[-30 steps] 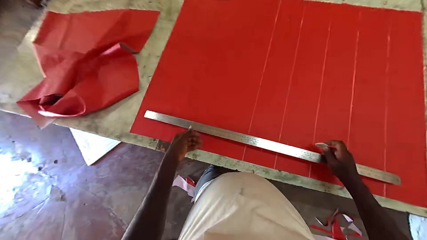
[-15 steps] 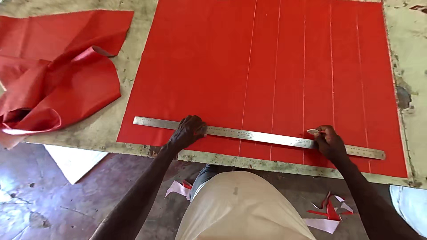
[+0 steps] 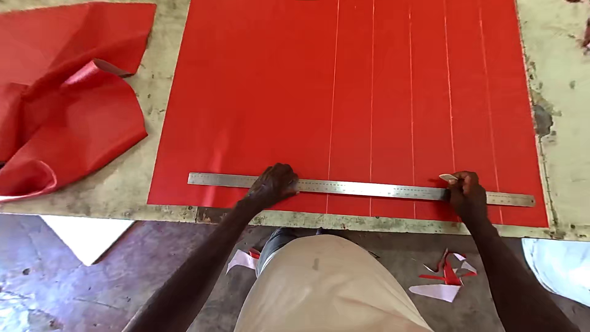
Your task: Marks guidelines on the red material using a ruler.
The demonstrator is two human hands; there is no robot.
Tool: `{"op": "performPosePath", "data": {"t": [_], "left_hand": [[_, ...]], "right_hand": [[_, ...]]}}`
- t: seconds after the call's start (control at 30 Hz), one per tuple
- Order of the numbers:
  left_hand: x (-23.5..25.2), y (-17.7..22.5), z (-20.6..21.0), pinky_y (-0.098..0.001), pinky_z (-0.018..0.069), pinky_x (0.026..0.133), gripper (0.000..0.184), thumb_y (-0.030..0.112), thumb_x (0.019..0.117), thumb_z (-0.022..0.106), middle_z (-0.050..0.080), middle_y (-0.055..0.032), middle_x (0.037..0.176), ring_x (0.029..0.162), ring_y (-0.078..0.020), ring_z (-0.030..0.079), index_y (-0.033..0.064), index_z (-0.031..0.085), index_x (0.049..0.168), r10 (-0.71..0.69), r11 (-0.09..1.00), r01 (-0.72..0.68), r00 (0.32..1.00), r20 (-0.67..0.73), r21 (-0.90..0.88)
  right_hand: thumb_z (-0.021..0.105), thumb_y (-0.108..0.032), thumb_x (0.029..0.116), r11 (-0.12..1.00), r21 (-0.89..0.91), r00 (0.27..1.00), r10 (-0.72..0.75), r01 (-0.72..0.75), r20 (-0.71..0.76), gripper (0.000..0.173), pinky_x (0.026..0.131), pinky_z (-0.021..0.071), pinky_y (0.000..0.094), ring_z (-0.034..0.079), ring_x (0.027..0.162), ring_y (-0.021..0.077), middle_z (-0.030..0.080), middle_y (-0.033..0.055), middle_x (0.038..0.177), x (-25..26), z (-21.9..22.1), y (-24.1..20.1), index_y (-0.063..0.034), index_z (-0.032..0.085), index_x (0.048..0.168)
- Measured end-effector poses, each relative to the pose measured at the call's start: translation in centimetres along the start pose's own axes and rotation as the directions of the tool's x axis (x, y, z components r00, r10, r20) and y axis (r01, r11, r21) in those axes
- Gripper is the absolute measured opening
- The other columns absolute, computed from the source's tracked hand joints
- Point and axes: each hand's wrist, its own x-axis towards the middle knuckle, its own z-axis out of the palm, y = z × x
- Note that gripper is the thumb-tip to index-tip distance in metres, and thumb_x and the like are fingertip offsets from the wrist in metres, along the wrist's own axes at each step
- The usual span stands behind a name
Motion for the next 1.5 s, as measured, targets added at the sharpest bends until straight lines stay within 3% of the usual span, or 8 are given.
{"op": "performPosePath", "data": {"t": [0.27, 0.47, 0.53, 0.6, 0.67, 0.9, 1.1, 1.5], "left_hand": [[0.8, 1.0, 1.2, -0.0454, 0.0522, 0.095, 0.034, 0.037, 0.0929, 0.074, 0.066, -0.0099, 0.112, 0.109, -0.0277, 0.063, 0.0105, 0.072, 0.115, 0.010, 1.000, -0.010, 1.000, -0.002, -0.007], [1.5, 1.9, 1.9, -0.0460, 0.0523, 0.094, 0.034, 0.037, 0.0934, 0.073, 0.067, -0.0104, 0.112, 0.109, -0.0285, 0.063, 0.0098, 0.072, 0.115, 0.031, 0.999, -0.031, 0.999, -0.006, -0.009], [1.4, 1.9, 2.0, -0.0459, 0.0527, 0.093, 0.034, 0.036, 0.0931, 0.073, 0.067, -0.0097, 0.111, 0.108, -0.0278, 0.063, 0.0102, 0.073, 0.115, 0.034, 0.999, -0.034, 0.999, -0.017, -0.004], [1.5, 2.1, 1.9, -0.0488, 0.0530, 0.094, 0.034, 0.035, 0.0923, 0.075, 0.068, -0.0115, 0.113, 0.110, -0.0297, 0.064, 0.0093, 0.073, 0.114, 0.012, 1.000, -0.012, 1.000, 0.005, -0.001], [1.6, 2.2, 1.7, -0.0487, 0.0527, 0.096, 0.033, 0.035, 0.0925, 0.075, 0.067, -0.0119, 0.113, 0.111, -0.0302, 0.063, 0.0091, 0.073, 0.114, 0.002, 1.000, -0.002, 1.000, 0.028, 0.002], [1.7, 2.5, 1.4, -0.0476, 0.0527, 0.098, 0.031, 0.032, 0.0930, 0.075, 0.067, -0.0111, 0.112, 0.111, -0.0292, 0.063, 0.0091, 0.074, 0.114, 0.010, 1.000, -0.010, 1.000, 0.027, -0.022], [1.8, 2.0, 1.7, -0.0456, 0.0529, 0.096, 0.030, 0.033, 0.0930, 0.075, 0.067, -0.0106, 0.109, 0.108, -0.0285, 0.063, 0.0091, 0.076, 0.111, 0.034, 0.999, -0.033, 0.999, 0.010, -0.035], [2.0, 1.7, 1.9, -0.0426, 0.0534, 0.092, 0.029, 0.036, 0.0929, 0.075, 0.066, -0.0094, 0.105, 0.104, -0.0269, 0.062, 0.0093, 0.075, 0.106, 0.075, 0.996, -0.075, 0.997, 0.008, -0.047]], "right_hand": [[0.045, -0.025, 0.1074, 0.996, -0.015, 0.979, 0.079, -0.083, -0.188, 0.035, 0.076, 0.0521, 0.0645, 0.066, 0.087, 0.0435, 0.064, 0.0269, 0.098, -1.7, 0.6, 0.4, 0.0049, 0.053, 0.123], [0.045, -0.025, 0.1080, 0.993, -0.050, 0.969, 0.095, -0.109, -0.228, 0.034, 0.079, 0.0507, 0.0664, 0.065, 0.090, 0.0468, 0.063, 0.0289, 0.101, -2.1, 0.6, 1.6, 0.0053, 0.053, 0.123], [0.046, -0.027, 0.1080, 0.992, -0.062, 0.965, 0.088, -0.107, -0.248, 0.036, 0.084, 0.0494, 0.0664, 0.064, 0.096, 0.0464, 0.063, 0.0290, 0.106, -2.3, 0.7, 1.5, 0.0055, 0.055, 0.121], [0.044, -0.031, 0.1080, 0.990, -0.065, 0.962, 0.106, -0.126, -0.250, 0.042, 0.099, 0.0442, 0.0664, 0.059, 0.112, 0.0471, 0.060, 0.0307, 0.118, -2.5, 0.4, 0.9, 0.0060, 0.056, 0.123], [0.044, -0.030, 0.1078, 0.991, -0.044, 0.956, 0.107, -0.123, -0.273, 0.043, 0.101, 0.0452, 0.0640, 0.058, 0.115, 0.0471, 0.059, 0.0322, 0.121, -2.9, 0.5, -0.1, 0.0074, 0.055, 0.125], [0.044, -0.023, 0.1077, 0.986, 0.078, 0.968, -0.124, 0.144, -0.217, 0.033, 0.108, 0.0474, 0.0511, 0.061, 0.124, 0.0289, 0.067, 0.0138, 0.129, -6.3, 5.7, -6.0, -0.0054, 0.063, 0.128], [0.044, -0.020, 0.1083, 0.958, 0.217, 0.950, -0.119, 0.187, -0.289, 0.032, 0.100, 0.0560, 0.0410, 0.065, 0.119, 0.0201, 0.068, 0.0118, 0.130, -6.9, 7.7, -6.3, -0.0039, 0.060, 0.131], [0.047, -0.019, 0.1079, 0.958, 0.226, 0.942, -0.098, 0.177, -0.322, 0.030, 0.100, 0.0562, 0.0401, 0.065, 0.119, 0.0195, 0.068, 0.0115, 0.129, -6.9, 8.2, -6.1, -0.0038, 0.061, 0.130]]}}
